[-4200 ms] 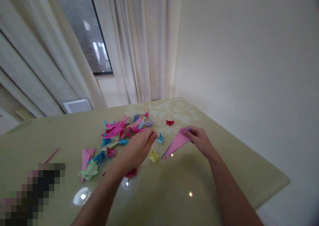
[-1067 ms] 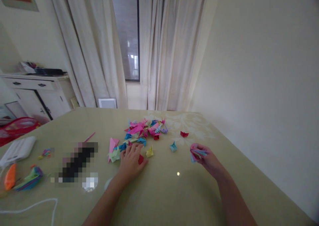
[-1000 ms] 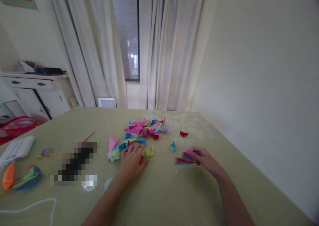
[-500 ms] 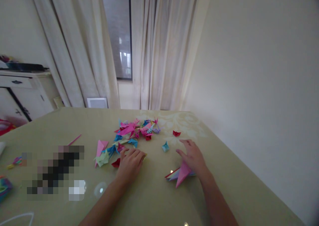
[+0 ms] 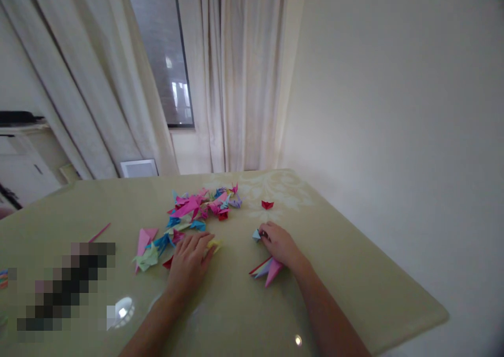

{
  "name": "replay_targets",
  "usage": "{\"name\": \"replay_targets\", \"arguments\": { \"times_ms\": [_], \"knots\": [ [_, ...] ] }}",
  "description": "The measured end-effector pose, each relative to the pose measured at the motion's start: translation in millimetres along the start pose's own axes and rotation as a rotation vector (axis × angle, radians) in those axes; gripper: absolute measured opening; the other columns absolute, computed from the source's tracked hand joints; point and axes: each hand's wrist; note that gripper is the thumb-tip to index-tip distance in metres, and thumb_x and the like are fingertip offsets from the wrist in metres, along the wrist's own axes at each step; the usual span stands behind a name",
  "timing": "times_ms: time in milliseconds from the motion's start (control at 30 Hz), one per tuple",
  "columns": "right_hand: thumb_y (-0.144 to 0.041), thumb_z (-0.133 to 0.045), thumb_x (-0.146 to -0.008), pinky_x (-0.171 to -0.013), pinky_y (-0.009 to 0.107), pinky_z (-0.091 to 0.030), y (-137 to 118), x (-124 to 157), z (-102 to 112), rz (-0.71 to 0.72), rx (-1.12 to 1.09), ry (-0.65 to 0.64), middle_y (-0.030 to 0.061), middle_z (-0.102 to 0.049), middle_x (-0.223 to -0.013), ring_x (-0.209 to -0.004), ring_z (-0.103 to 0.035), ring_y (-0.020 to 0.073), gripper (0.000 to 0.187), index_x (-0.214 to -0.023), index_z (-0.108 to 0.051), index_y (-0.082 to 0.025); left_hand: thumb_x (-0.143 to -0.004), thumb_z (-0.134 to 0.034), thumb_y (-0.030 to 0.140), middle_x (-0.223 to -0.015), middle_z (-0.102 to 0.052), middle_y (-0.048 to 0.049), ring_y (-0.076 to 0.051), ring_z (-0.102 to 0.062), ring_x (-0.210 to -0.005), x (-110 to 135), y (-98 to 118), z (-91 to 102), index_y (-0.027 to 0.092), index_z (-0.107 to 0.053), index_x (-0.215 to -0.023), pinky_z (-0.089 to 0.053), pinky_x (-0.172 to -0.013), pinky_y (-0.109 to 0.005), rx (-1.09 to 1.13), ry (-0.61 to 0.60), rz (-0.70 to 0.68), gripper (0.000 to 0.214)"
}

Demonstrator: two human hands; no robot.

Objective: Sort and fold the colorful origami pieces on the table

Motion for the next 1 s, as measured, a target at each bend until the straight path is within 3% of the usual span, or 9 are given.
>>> {"name": "replay_targets", "arguments": {
  "times_ms": [100,167,300,400,533,767,867,1000],
  "knots": [
    [-0.011,-0.059,-0.098,-0.087,0.029,-0.046,6.4,-4.8,3.4,-0.048,0.019,0.097,0.0074,-0.066,-0.109,-0.101,-0.063,0.0215,0.014,-0.101,-0.069,-0.021,-0.106,-0.052,0.029,-0.119,-0.076,-0.0083,-0.028,-0.068,-0.110,-5.9,43.8,5.1,0.024,-0.070,-0.121,-0.049,-0.099,-0.046,0.021,-0.038,-0.052,0.025],
    [-0.014,-0.059,-0.099,-0.095,0.032,-0.045,12.7,-6.8,6.0,-0.079,0.034,0.164,0.0093,-0.065,-0.113,-0.110,-0.060,0.0249,0.013,-0.101,-0.069,-0.022,-0.107,-0.048,0.031,-0.120,-0.076,-0.0087,-0.026,-0.068,-0.110,-12.2,86.8,0.9,0.024,-0.069,-0.125,-0.050,-0.099,-0.042,0.126,-0.207,-0.110,0.028],
    [-0.015,-0.058,-0.098,-0.097,0.036,-0.045,26.4,-5.2,11.3,-0.124,0.048,0.231,0.0094,-0.068,-0.111,-0.111,-0.060,0.0268,0.014,-0.099,-0.070,-0.023,-0.105,-0.051,0.038,-0.130,-0.070,-0.0181,-0.034,-0.066,-0.113,-30.4,165.7,-33.0,0.014,-0.064,-0.134,-0.053,-0.095,-0.049,0.084,-0.461,-0.018,0.040],
    [-0.014,-0.057,-0.097,-0.091,0.034,-0.046,35.0,-0.5,16.3,-0.152,0.058,0.242,0.0081,-0.071,-0.105,-0.102,-0.064,0.0251,0.016,-0.099,-0.070,-0.023,-0.101,-0.060,0.039,-0.124,-0.070,-0.0216,-0.037,-0.064,-0.113,-39.5,189.4,-61.6,0.010,-0.067,-0.127,-0.053,-0.092,-0.053,0.031,-0.591,0.024,0.039],
    [-0.011,-0.055,-0.096,-0.089,0.031,-0.044,44.3,4.2,21.9,-0.169,0.066,0.256,0.0079,-0.071,-0.104,-0.102,-0.064,0.0238,0.019,-0.100,-0.070,-0.022,-0.098,-0.068,0.036,-0.127,-0.067,-0.0186,-0.036,-0.062,-0.117,-22.3,175.1,-69.0,0.014,-0.066,-0.130,-0.053,-0.096,-0.051,0.039,-0.662,-0.089,0.039],
    [-0.008,-0.062,-0.087,-0.083,0.029,-0.044,53.4,3.2,13.3,-0.155,0.020,0.215,0.0066,-0.070,-0.093,-0.091,-0.065,0.0222,0.017,-0.090,-0.073,-0.020,-0.095,-0.070,0.048,-0.139,-0.064,-0.0177,-0.035,-0.061,-0.124,34.9,130.7,-29.7,0.022,-0.043,-0.159,-0.050,-0.103,-0.050,0.049,-0.719,-0.224,0.074],
    [-0.012,-0.062,-0.088,-0.086,0.030,-0.046,54.8,3.0,11.2,-0.157,0.001,0.262,0.0074,-0.069,-0.096,-0.095,-0.065,0.0229,0.015,-0.092,-0.073,-0.020,-0.096,-0.066,0.050,-0.147,-0.062,-0.0170,-0.035,-0.059,-0.130,34.2,107.5,-11.5,0.023,-0.035,-0.164,-0.047,-0.109,-0.051,0.064,-0.609,-0.173,0.079],
    [-0.022,-0.056,-0.097,-0.096,0.034,-0.047,53.0,1.3,12.6,-0.173,-0.017,0.388,0.0095,-0.069,-0.105,-0.105,-0.063,0.0254,0.018,-0.102,-0.073,-0.021,-0.105,-0.049,0.040,-0.148,-0.063,-0.0128,-0.033,-0.057,-0.134,16.6,58.6,5.5,0.027,-0.051,-0.155,-0.047,-0.111,-0.052,-0.058,-0.412,0.032,0.051]
  ]
}}
Point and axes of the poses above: each hand's wrist, its own x-axis away from the middle knuckle, its own z-axis out of the back of the hand, y = z × x
